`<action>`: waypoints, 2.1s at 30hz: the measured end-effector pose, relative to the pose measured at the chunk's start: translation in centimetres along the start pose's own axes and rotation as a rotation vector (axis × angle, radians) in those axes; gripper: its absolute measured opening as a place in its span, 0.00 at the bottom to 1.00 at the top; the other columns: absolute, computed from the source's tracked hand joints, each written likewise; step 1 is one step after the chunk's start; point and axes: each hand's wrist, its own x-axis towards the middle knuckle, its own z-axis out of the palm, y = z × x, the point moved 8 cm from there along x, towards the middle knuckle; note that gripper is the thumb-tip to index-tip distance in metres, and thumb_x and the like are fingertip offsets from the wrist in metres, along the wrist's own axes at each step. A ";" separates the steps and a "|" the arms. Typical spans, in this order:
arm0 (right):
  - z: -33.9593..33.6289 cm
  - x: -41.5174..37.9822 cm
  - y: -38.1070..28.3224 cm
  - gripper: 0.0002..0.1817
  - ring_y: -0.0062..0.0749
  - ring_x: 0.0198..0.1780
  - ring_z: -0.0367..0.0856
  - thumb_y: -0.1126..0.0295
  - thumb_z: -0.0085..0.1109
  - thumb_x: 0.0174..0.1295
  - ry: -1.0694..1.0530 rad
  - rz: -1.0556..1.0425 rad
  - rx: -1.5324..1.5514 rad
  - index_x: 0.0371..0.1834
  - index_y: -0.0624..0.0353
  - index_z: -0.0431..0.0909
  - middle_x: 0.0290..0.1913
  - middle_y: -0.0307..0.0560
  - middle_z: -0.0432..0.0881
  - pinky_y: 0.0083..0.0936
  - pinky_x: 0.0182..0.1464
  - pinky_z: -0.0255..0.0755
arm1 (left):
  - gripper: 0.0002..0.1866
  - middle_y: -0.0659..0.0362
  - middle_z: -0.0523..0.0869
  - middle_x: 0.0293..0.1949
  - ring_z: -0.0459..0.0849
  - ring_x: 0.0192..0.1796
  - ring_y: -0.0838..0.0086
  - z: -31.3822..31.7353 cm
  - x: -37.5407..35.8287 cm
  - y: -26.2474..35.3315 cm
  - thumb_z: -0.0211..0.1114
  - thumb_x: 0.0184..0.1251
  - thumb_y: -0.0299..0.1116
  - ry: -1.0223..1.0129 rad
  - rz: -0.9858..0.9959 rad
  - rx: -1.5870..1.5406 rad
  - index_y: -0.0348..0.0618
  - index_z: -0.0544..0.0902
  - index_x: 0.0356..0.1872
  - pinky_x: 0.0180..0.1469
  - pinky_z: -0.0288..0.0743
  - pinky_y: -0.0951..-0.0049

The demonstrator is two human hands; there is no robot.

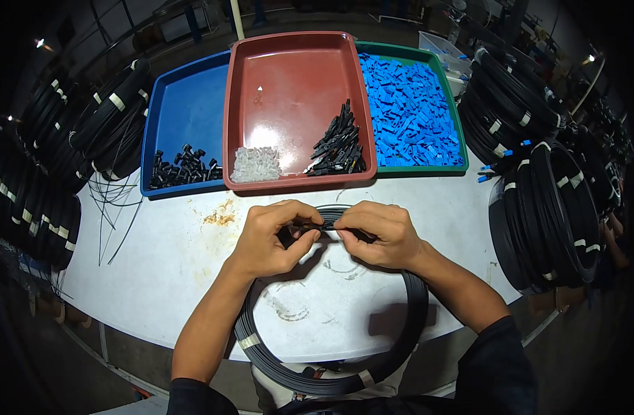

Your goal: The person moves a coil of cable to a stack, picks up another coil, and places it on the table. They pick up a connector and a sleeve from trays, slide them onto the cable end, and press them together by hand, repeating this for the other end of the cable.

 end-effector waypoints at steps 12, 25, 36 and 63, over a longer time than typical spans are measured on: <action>-0.3 -0.2 -0.3 0.07 0.34 0.30 0.87 0.77 0.74 0.55 0.043 -0.056 -0.080 0.36 0.62 0.87 0.33 0.46 0.88 0.26 0.29 0.81 | 0.09 0.56 0.91 0.31 0.87 0.29 0.78 0.0 -0.1 -0.1 0.74 0.54 0.19 0.017 -0.002 -0.015 0.34 0.89 0.37 0.32 0.78 0.80; -0.2 -0.4 -0.3 0.07 0.33 0.30 0.87 0.75 0.75 0.55 0.040 -0.062 -0.085 0.35 0.61 0.87 0.33 0.44 0.88 0.26 0.28 0.80 | 0.07 0.55 0.91 0.31 0.88 0.30 0.76 0.1 -0.1 0.0 0.73 0.54 0.21 0.003 -0.016 -0.018 0.34 0.89 0.36 0.34 0.79 0.77; -0.1 -0.4 -0.3 0.06 0.32 0.29 0.87 0.74 0.74 0.55 0.022 -0.065 -0.098 0.34 0.61 0.87 0.32 0.44 0.88 0.26 0.27 0.79 | 0.10 0.55 0.90 0.31 0.87 0.30 0.71 0.4 -0.1 0.5 0.77 0.54 0.22 -0.014 0.111 0.060 0.35 0.89 0.38 0.33 0.79 0.74; -0.3 0.4 -0.8 0.16 0.47 0.45 0.87 0.84 0.64 0.56 -0.009 0.043 -0.007 0.50 0.67 0.80 0.49 0.57 0.83 0.33 0.48 0.83 | 0.10 0.57 0.87 0.28 0.83 0.29 0.68 0.0 -0.1 0.8 0.77 0.53 0.25 0.013 0.136 0.145 0.36 0.87 0.37 0.35 0.77 0.68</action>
